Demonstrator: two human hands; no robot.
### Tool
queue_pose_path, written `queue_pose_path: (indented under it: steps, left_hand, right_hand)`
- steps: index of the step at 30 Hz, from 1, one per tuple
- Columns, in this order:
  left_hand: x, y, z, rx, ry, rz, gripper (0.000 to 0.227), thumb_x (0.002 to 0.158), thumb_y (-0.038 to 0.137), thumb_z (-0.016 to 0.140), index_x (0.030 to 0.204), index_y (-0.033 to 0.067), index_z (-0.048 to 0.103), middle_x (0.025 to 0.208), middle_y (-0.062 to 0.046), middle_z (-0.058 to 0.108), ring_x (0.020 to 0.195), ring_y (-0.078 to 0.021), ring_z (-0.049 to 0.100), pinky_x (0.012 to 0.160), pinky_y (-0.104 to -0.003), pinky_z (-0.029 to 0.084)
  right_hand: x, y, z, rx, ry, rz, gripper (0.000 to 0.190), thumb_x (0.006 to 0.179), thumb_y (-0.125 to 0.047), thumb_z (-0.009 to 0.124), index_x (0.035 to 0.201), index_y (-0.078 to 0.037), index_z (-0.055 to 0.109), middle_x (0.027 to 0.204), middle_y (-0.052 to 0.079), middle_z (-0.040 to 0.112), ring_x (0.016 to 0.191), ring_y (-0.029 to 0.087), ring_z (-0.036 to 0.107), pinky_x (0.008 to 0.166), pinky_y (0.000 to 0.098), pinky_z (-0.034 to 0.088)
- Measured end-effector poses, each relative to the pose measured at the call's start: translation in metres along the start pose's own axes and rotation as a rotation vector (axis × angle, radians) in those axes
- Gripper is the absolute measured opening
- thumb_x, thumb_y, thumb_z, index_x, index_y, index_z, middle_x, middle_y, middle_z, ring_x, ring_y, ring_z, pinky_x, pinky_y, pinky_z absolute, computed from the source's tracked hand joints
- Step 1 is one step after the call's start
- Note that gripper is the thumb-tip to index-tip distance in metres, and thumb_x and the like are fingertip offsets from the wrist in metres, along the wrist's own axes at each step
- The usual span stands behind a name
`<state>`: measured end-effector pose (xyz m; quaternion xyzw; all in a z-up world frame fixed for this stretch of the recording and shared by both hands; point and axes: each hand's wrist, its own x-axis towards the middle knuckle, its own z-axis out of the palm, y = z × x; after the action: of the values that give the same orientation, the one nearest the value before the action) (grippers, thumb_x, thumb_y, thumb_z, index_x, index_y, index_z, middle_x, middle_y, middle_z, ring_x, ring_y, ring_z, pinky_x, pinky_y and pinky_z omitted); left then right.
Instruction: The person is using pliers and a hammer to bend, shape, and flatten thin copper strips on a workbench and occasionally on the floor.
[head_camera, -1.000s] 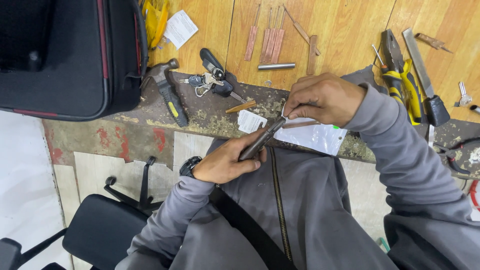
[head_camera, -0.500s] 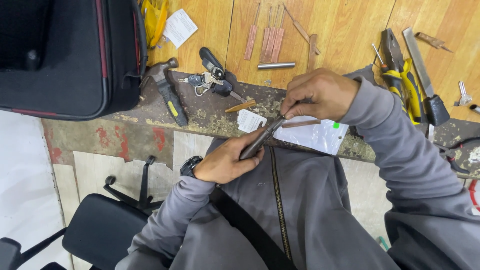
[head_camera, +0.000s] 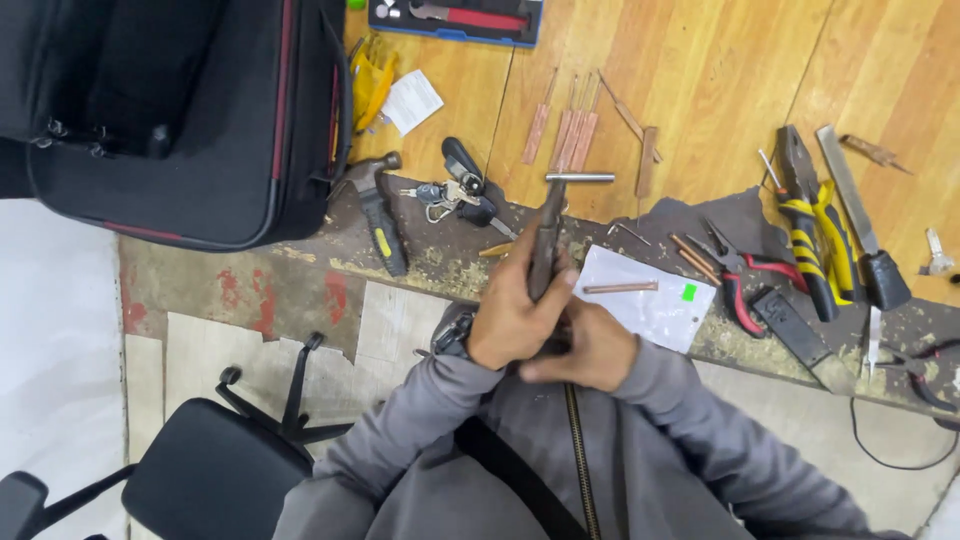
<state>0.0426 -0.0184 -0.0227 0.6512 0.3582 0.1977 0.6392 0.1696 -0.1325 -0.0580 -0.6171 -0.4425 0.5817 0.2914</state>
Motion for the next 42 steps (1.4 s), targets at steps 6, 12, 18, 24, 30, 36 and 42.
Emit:
queue_pose_path:
  steps: [6,12,18,24,30,36,42]
  left_hand:
    - [0.011,0.026,0.014,0.001,0.08,0.11,0.036,0.095,0.027,0.069,0.122,0.003,0.066,0.085,-0.011,0.072,0.078,-0.0241,0.07,0.067,-0.037,0.054]
    - [-0.003,0.048,0.019,-0.144,0.208,-0.316,0.039,0.096,0.039,0.065,0.112,0.0045,0.075,0.096,-0.017,0.078,0.097,-0.0255,0.075,0.077,-0.038,0.059]
    - [0.005,0.004,0.027,-0.091,0.41,-0.357,0.03,0.087,0.039,0.081,0.079,0.0109,0.072,0.065,-0.003,0.071,0.069,-0.0118,0.07,0.056,-0.025,0.051]
    - [0.008,0.003,0.035,-0.108,0.426,-0.313,0.037,0.088,0.035,0.081,0.064,0.0119,0.066,0.052,-0.002,0.065,0.054,-0.0078,0.065,0.048,-0.021,0.048]
    - [0.011,-0.006,0.039,-0.188,0.457,-0.244,0.043,0.09,0.036,0.078,0.056,0.0151,0.062,0.044,0.001,0.058,0.043,-0.0061,0.059,0.042,-0.019,0.043]
    - [0.003,-0.028,0.037,-0.253,0.53,-0.282,0.04,0.09,0.034,0.077,0.058,0.013,0.064,0.043,0.0,0.056,0.043,-0.0064,0.054,0.045,-0.021,0.041]
    - [-0.014,-0.035,0.038,-0.329,0.581,-0.321,0.033,0.095,0.03,0.074,0.07,0.0097,0.068,0.045,-0.002,0.055,0.043,-0.0081,0.053,0.046,-0.022,0.039]
  right_hand:
    - [0.01,-0.023,0.017,-0.177,0.359,0.071,0.079,0.057,-0.046,0.097,0.115,-0.005,0.062,0.092,0.013,0.072,0.094,0.035,0.075,0.081,0.0497,0.06]
    - [0.003,-0.029,0.025,-0.327,0.435,0.066,0.082,0.051,-0.063,0.089,0.106,-0.008,0.064,0.085,0.015,0.074,0.085,0.04,0.074,0.075,0.0555,0.059]
    - [0.016,-0.015,0.039,-0.521,0.505,0.033,0.089,0.051,-0.065,0.087,0.114,-0.009,0.06,0.094,0.01,0.066,0.1,0.034,0.068,0.087,0.0446,0.057]
    - [0.011,-0.006,0.045,-0.49,0.468,0.197,0.07,0.06,-0.054,0.079,0.107,-0.01,0.053,0.09,0.016,0.071,0.09,0.044,0.072,0.082,0.0568,0.056]
    - [0.008,0.017,0.047,-0.581,0.541,0.152,0.055,0.063,-0.046,0.077,0.099,-0.013,0.052,0.079,0.015,0.071,0.079,0.043,0.073,0.071,0.0524,0.056]
    - [0.012,0.026,0.057,-0.658,0.434,0.184,0.06,0.063,-0.052,0.074,0.102,-0.011,0.054,0.079,0.016,0.071,0.081,0.044,0.073,0.073,0.0539,0.056]
    - [0.009,0.025,0.064,-0.679,0.314,0.266,0.06,0.063,-0.056,0.075,0.102,-0.015,0.054,0.086,0.014,0.074,0.089,0.041,0.075,0.08,0.0547,0.057]
